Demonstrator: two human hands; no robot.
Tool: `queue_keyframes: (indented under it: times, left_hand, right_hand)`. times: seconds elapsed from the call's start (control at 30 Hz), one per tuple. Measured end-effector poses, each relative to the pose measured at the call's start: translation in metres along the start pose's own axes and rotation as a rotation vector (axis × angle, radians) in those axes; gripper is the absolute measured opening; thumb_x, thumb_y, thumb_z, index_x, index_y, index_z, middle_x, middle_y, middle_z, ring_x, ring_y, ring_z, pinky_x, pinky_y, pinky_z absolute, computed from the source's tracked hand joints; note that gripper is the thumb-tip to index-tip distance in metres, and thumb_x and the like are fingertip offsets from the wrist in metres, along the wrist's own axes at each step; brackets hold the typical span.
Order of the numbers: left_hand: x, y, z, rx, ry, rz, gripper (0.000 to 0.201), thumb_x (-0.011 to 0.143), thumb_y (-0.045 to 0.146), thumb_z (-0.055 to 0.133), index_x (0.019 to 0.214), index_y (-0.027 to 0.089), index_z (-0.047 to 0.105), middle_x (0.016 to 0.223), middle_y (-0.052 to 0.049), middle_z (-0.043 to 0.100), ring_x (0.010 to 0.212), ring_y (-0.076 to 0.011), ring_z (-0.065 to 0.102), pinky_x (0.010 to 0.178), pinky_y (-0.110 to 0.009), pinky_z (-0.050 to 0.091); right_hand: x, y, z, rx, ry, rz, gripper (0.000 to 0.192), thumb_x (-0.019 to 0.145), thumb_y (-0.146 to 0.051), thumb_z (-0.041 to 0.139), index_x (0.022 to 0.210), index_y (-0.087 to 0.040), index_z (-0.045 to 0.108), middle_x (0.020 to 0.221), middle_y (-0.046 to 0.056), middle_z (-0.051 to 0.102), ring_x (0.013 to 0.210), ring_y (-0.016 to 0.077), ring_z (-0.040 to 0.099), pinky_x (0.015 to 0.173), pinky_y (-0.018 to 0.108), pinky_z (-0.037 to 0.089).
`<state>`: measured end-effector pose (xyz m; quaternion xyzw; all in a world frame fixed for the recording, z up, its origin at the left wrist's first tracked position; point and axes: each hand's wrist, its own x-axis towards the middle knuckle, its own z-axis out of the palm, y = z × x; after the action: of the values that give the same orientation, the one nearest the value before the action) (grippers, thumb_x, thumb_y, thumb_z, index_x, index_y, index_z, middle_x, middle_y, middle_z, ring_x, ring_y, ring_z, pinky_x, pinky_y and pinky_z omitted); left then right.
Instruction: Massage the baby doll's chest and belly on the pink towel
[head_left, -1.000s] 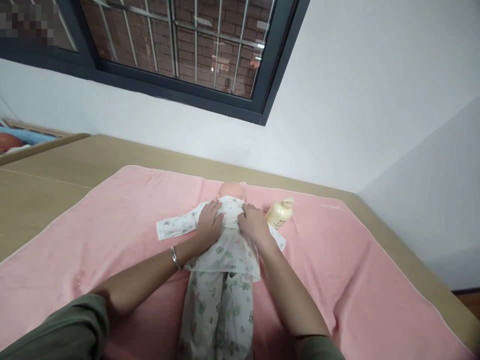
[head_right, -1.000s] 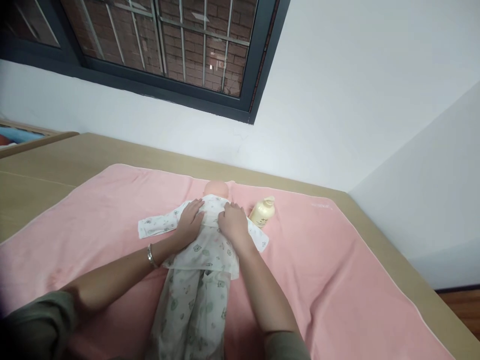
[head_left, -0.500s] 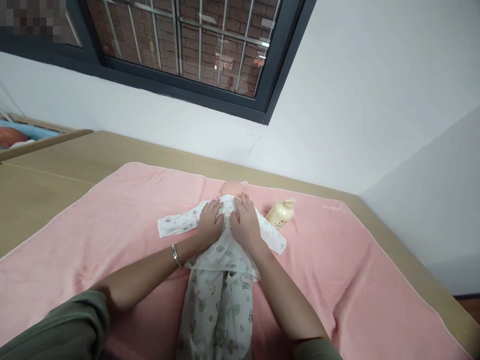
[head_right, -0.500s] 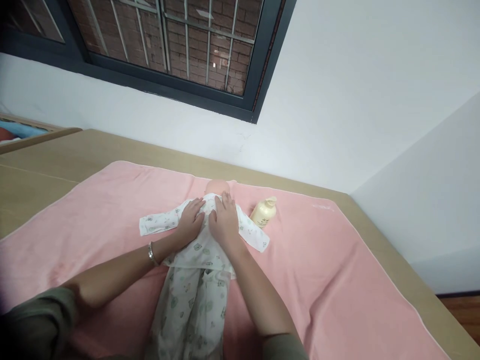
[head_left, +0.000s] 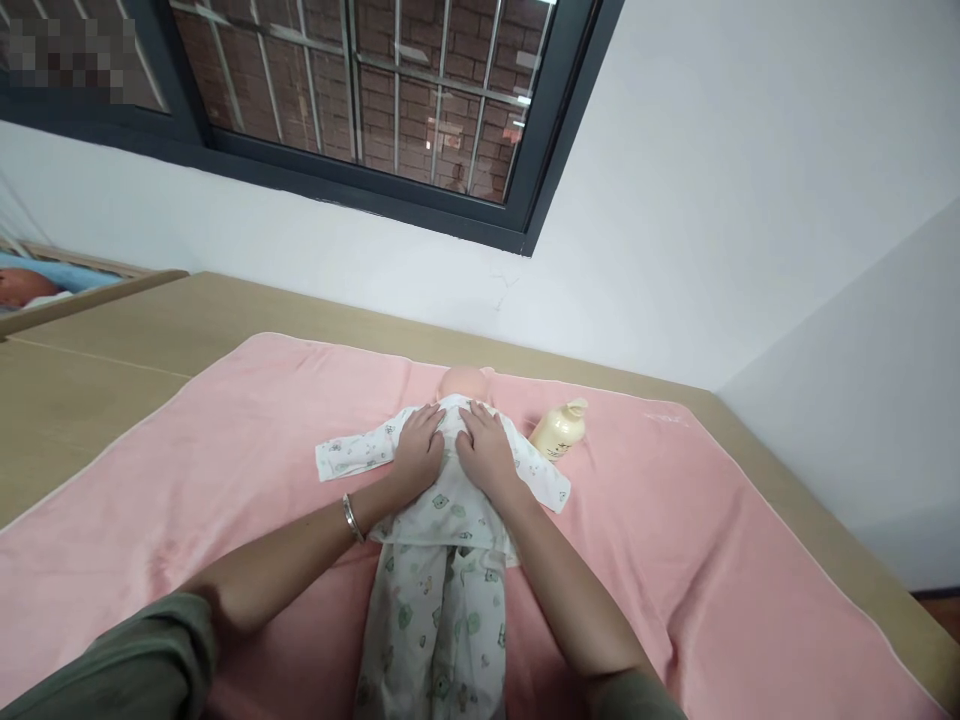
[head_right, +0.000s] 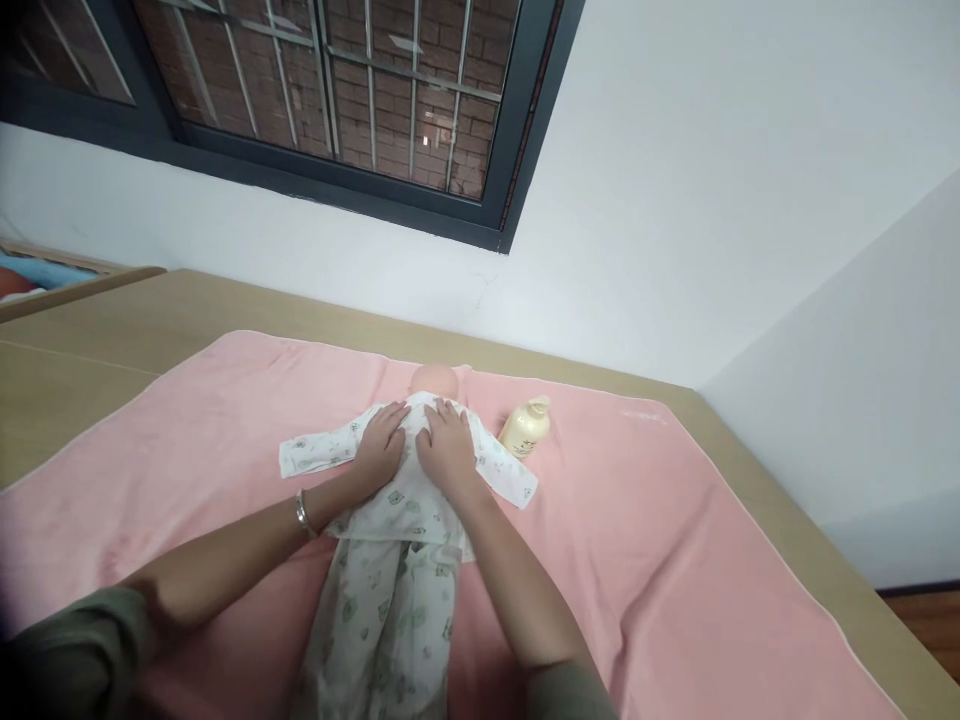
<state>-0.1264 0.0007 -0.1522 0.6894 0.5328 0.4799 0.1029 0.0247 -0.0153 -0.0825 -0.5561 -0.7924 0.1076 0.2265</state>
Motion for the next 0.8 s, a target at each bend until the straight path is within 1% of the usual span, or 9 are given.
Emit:
queue_keyframes:
  times: [0.17,0.3,0.37,0.43,0.5,0.57,0.67,0.73,0.8]
  left_hand:
    - [0.011,0.01,-0.013,-0.07,-0.053,-0.138,0.04,0.089,0.024,0.042,0.118,0.019,0.07,0.131,-0.011,0.069,0.127,-0.0265,0.061,0.113,-0.051,0.048]
    - [0.008,0.039,-0.039,0.006,-0.025,-0.013,0.028,0.085,0.024,0.048,0.102,0.02,0.07,0.115,-0.01,0.071,0.115,-0.0272,0.063,0.103,-0.047,0.053]
    - [-0.001,0.057,-0.057,0.085,-0.144,0.071,0.019,0.083,0.021,0.048,0.087,0.021,0.066,0.094,-0.008,0.07,0.095,-0.0256,0.065,0.087,-0.043,0.056]
    - [-0.013,0.074,-0.075,0.198,-0.389,0.109,0.016,0.084,0.023,0.049,0.076,0.023,0.063,0.079,-0.005,0.066,0.077,-0.0231,0.062,0.072,-0.038,0.054]
    - [-0.026,0.085,-0.088,0.298,-0.645,0.179,0.012,0.083,0.032,0.059,0.078,0.023,0.065,0.081,-0.005,0.067,0.075,-0.0235,0.063,0.068,-0.036,0.051]
    - [-0.037,0.092,-0.094,0.385,-0.817,0.252,0.019,0.076,0.035,0.07,0.088,0.021,0.069,0.09,-0.008,0.07,0.083,-0.0269,0.066,0.071,-0.037,0.052]
    - [-0.045,0.093,-0.091,0.484,-0.907,0.28,0.018,0.077,0.027,0.068,0.092,0.018,0.071,0.095,-0.01,0.072,0.085,-0.0292,0.067,0.071,-0.038,0.051]
    - [-0.045,0.091,-0.087,0.505,-0.911,0.273,0.012,0.084,0.022,0.059,0.084,0.018,0.071,0.091,-0.011,0.072,0.08,-0.0272,0.067,0.068,-0.037,0.049]
    - [-0.043,0.088,-0.086,0.489,-0.911,0.294,0.019,0.087,0.018,0.054,0.077,0.018,0.07,0.088,-0.01,0.072,0.077,-0.0257,0.066,0.067,-0.036,0.048]
  right_hand:
    - [0.001,-0.001,-0.028,-0.043,-0.001,0.041,0.047,0.09,-0.014,0.044,0.132,-0.013,0.065,0.146,0.016,0.058,0.14,0.0261,0.048,0.116,0.039,0.036]
    - [-0.021,-0.022,-0.055,-0.131,-0.085,0.065,0.028,0.093,-0.018,0.044,0.102,-0.02,0.071,0.107,0.009,0.074,0.102,0.0244,0.066,0.084,0.033,0.048]
    - [-0.041,-0.033,-0.063,-0.165,-0.196,0.078,0.018,0.094,-0.024,0.052,0.09,-0.023,0.069,0.088,0.005,0.072,0.08,0.0216,0.065,0.067,0.031,0.043]
    - [-0.062,-0.041,-0.064,-0.221,-0.327,-0.006,0.006,0.087,-0.028,0.066,0.087,-0.023,0.067,0.085,0.004,0.07,0.077,0.0213,0.064,0.061,0.029,0.039]
    - [-0.078,-0.045,-0.06,-0.321,-0.412,-0.127,0.02,0.079,-0.03,0.077,0.093,-0.02,0.066,0.093,0.007,0.07,0.084,0.0248,0.064,0.061,0.03,0.039]
    - [-0.088,-0.048,-0.053,-0.433,-0.428,-0.188,0.031,0.078,-0.028,0.079,0.103,-0.018,0.065,0.1,0.01,0.068,0.091,0.0282,0.064,0.064,0.031,0.042]
    - [-0.091,-0.052,-0.046,-0.508,-0.39,-0.167,0.028,0.082,-0.017,0.068,0.11,-0.016,0.063,0.103,0.012,0.068,0.093,0.0274,0.063,0.069,0.033,0.045]
    - [-0.088,-0.054,-0.046,-0.512,-0.396,-0.168,0.021,0.085,-0.013,0.063,0.105,-0.016,0.065,0.101,0.011,0.068,0.092,0.0265,0.063,0.071,0.035,0.046]
    - [-0.086,-0.055,-0.05,-0.517,-0.428,-0.192,0.012,0.087,-0.012,0.06,0.095,-0.016,0.067,0.097,0.01,0.069,0.091,0.0264,0.063,0.073,0.036,0.046]
